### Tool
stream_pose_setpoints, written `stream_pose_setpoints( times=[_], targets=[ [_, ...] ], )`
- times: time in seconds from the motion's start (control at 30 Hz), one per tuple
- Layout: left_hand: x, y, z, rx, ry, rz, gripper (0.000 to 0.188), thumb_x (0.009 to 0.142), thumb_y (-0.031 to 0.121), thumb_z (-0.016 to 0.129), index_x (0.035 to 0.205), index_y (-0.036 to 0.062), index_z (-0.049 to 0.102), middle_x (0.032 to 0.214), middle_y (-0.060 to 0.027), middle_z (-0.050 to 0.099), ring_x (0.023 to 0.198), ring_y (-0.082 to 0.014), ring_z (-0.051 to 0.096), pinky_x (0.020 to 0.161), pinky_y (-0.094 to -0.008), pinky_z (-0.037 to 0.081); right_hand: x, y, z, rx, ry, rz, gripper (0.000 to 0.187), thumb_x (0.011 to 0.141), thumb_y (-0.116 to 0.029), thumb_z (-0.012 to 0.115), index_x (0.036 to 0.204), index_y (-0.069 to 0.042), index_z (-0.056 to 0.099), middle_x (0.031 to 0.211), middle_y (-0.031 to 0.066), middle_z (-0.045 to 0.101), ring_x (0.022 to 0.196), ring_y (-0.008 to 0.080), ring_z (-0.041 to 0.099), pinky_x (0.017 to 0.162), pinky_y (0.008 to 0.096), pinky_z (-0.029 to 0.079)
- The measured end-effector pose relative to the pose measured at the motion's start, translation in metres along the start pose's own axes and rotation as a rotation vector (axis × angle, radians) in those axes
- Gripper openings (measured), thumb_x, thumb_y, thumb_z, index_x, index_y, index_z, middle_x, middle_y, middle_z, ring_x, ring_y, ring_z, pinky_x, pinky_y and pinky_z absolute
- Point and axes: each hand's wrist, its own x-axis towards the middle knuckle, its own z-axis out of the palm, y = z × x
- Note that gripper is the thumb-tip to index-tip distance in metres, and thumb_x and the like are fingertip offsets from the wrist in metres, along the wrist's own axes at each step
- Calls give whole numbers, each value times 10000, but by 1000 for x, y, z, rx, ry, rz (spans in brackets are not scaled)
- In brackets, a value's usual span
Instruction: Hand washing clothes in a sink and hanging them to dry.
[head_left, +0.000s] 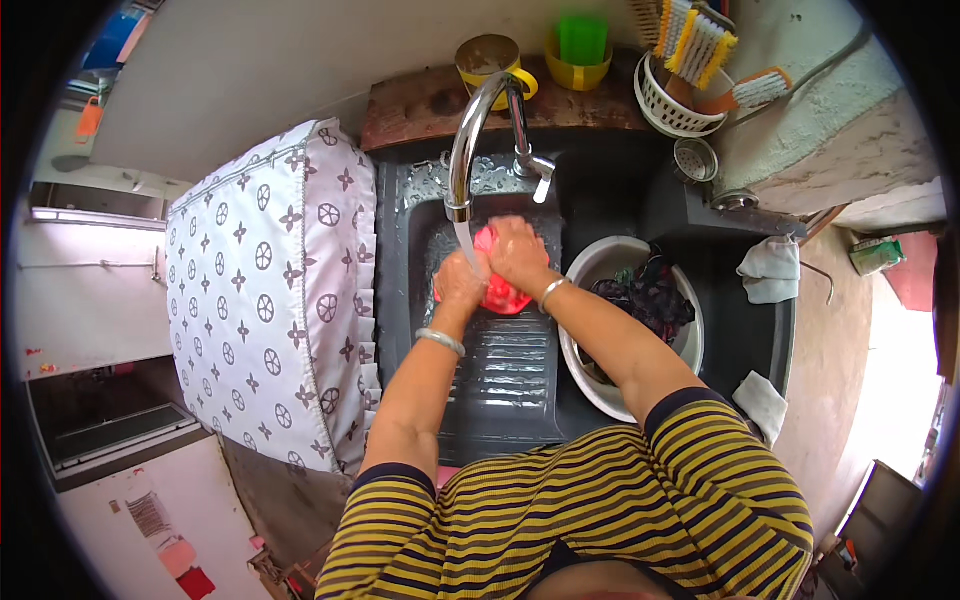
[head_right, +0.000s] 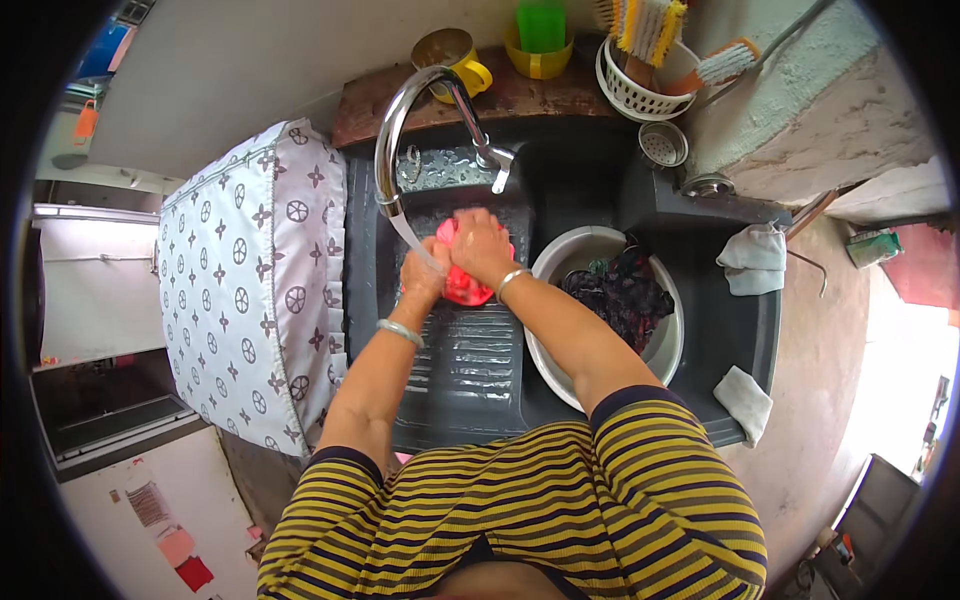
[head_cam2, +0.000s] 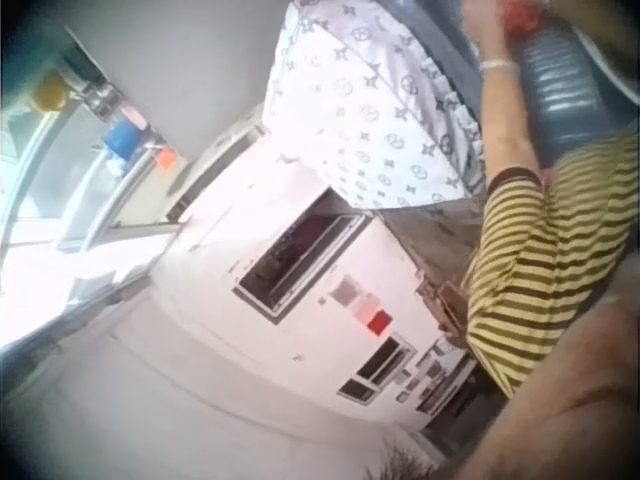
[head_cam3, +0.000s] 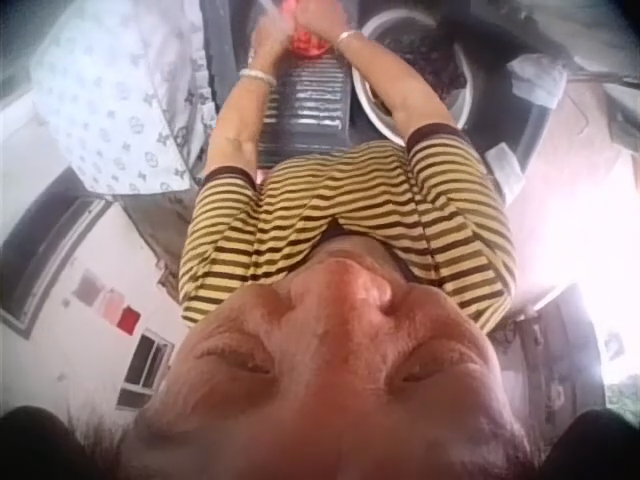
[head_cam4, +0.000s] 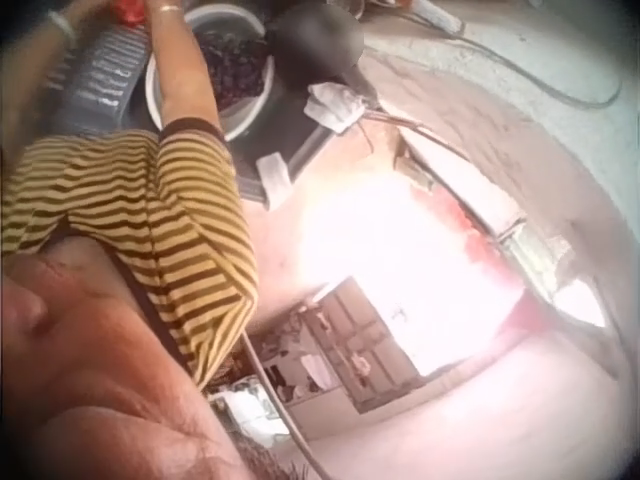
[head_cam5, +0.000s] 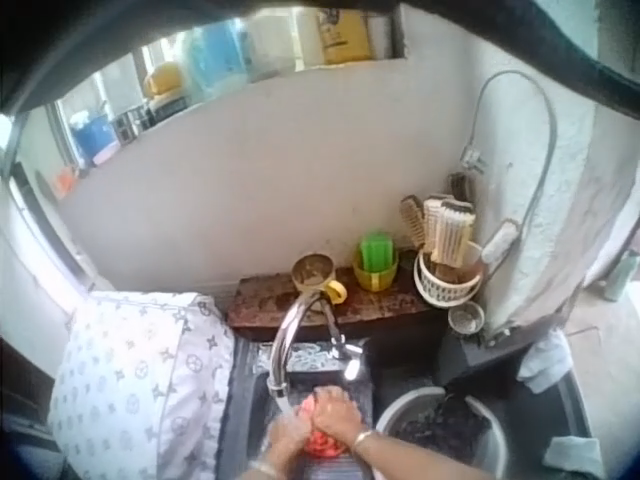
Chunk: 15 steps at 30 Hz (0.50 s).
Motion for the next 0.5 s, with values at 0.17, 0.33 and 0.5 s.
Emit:
stream_pose_setpoints(
  times=[0.17, 0.33, 0.5],
  targets=[
    [-59, -16, 21, -621, 343, 213, 241, 795, 207, 500, 909, 21, 602, 910, -188, 612, 831, -351, 591, 722, -461, 447, -40, -10, -30, 88, -150, 29, 289, 792, -349, 511, 783, -84, 627, 876, 135, 605, 954, 322, 540, 806, 493, 410],
    [-62, 1, 35, -319, 294, 190, 316, 806, 243, 498, 1040, 48, 586, 953, -170, 580, 933, -360, 549, 789, -468, 402, -56, -10, -44, 28, -123, -345, 202, 703, -279, 572, 736, -81, 597, 756, 132, 580, 772, 325, 561, 686, 453, 448],
    [-5, 7, 8, 280, 707, 345, 350, 775, 238, 541, 1068, 52, 580, 886, -189, 588, 829, -365, 569, 757, -452, 434, 3, 17, -22, 316, -220, 5, 362, 823, -346, 470, 943, -44, 629, 1072, 191, 540, 994, 343, 536, 845, 446, 448]
  ],
)
